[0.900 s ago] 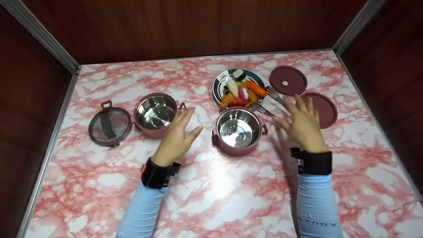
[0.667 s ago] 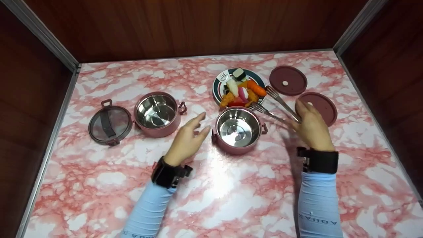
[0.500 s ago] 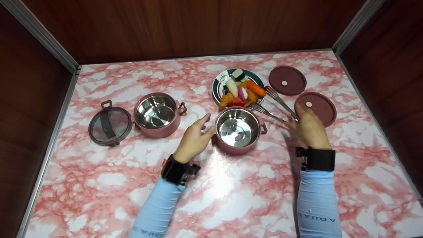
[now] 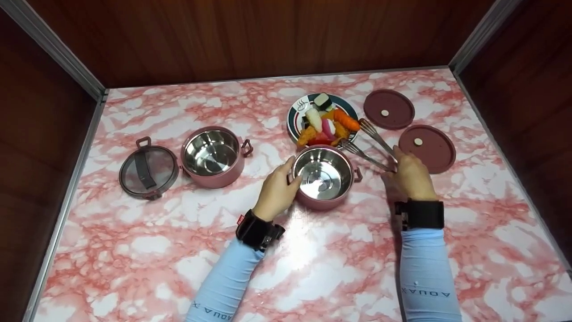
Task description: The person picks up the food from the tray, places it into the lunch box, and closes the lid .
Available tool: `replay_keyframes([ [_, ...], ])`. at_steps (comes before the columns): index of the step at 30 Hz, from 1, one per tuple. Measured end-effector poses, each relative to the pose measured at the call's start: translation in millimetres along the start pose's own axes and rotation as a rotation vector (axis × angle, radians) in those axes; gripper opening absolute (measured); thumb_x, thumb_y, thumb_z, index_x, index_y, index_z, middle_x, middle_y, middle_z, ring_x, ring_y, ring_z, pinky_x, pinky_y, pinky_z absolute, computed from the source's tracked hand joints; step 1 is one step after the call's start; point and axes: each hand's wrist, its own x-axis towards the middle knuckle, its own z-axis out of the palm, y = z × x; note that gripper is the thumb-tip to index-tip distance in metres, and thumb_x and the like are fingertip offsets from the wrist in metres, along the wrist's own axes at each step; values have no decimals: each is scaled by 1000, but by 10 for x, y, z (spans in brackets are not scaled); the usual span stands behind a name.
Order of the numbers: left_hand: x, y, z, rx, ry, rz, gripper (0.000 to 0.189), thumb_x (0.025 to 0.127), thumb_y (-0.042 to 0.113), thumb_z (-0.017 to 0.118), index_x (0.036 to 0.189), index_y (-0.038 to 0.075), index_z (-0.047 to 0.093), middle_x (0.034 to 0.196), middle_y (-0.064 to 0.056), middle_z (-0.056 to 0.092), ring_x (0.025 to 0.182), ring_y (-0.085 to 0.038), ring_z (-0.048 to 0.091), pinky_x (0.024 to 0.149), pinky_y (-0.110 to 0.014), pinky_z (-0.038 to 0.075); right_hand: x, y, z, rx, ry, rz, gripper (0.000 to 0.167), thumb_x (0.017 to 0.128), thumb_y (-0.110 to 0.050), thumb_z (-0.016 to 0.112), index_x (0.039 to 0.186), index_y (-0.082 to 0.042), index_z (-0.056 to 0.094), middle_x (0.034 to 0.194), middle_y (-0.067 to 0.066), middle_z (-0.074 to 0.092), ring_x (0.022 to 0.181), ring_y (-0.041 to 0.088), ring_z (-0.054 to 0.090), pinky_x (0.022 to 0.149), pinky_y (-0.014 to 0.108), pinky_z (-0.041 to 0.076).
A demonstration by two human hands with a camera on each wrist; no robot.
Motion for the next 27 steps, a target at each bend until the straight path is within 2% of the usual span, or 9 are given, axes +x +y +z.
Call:
replay_keyframes([
  [5, -2, -13, 5, -10, -17, -4, 60, 97, 19, 63, 149, -2, 41, 104, -16, 65, 97, -27, 62, 94, -41, 49, -39, 22, -41, 26, -14, 10, 68, 81, -9, 78, 137, 13, 46, 117, 41, 55, 108, 58, 51, 91, 68, 40],
  [8, 3, -25, 4, -15, -21, -6, 60, 97, 19, 63, 149, -2, 40, 86, -8, 62, 82, -21, 60, 83, -37, 50, -59, 3, -120, 53, -55, 32, 62, 86, -11, 75, 137, 11, 48, 117, 39, 54, 110, 56, 50, 93, 66, 40],
  [10, 6, -29, -3, -22, -22, -2, 60, 98, 19, 63, 149, -3, 40, 69, 0, 46, 64, -16, 48, 68, -36, 48, -76, -23, -178, 78, -65, 38, 59, 88, -13, 74, 137, 10, 49, 116, 37, 55, 109, 54, 50, 93, 65, 40],
  [14, 8, -36, -19, -57, -40, -17, 61, 98, 19, 62, 150, -3, 37, 67, -5, 47, 56, -16, 43, 59, -36, 45, -117, -80, -274, 88, -13, 4, 50, 90, -14, 73, 132, 5, 55, 112, 35, 56, 105, 53, 52, 88, 65, 42],
  [17, 5, -43, -23, -74, -46, -30, 62, 99, 20, 62, 150, -2, 37, 99, -18, 67, 74, -19, 58, 76, -36, 52, -138, -101, -312, 77, 66, -41, 43, 89, -14, 75, 125, 3, 58, 105, 32, 57, 98, 52, 54, 83, 65, 42],
  [19, 4, -43, -26, -77, -49, -37, 62, 99, 21, 62, 151, -1, 36, 128, -23, 61, 94, -21, 61, 93, -35, 50, -141, -109, -318, 77, 103, -47, 42, 89, -15, 75, 124, 1, 59, 102, 30, 56, 96, 51, 54, 81, 65, 42],
  [21, 1, -44, -27, -81, -51, -45, 62, 99, 21, 62, 151, -1, 36, 139, -22, 54, 99, -20, 61, 98, -35, 48, -133, -121, -313, 73, 125, -35, 43, 89, -18, 75, 125, 0, 60, 102, 28, 56, 94, 49, 55, 79, 65, 43],
  [24, -3, -42, -29, -95, -65, -58, 63, 99, 21, 62, 152, 0, 35, 106, -21, 65, 72, -18, 57, 82, -35, 52, -109, -132, -281, 63, 148, -12, 45, 91, -22, 74, 128, -1, 61, 101, 26, 57, 93, 48, 57, 77, 64, 44],
  [27, -5, -38, -28, -106, -70, -59, 64, 99, 21, 62, 152, -1, 34, 84, -18, 59, 58, -18, 47, 69, -37, 51, -74, -139, -235, 57, 181, -13, 43, 91, -24, 74, 124, 1, 63, 98, 25, 59, 91, 48, 58, 74, 63, 44],
])
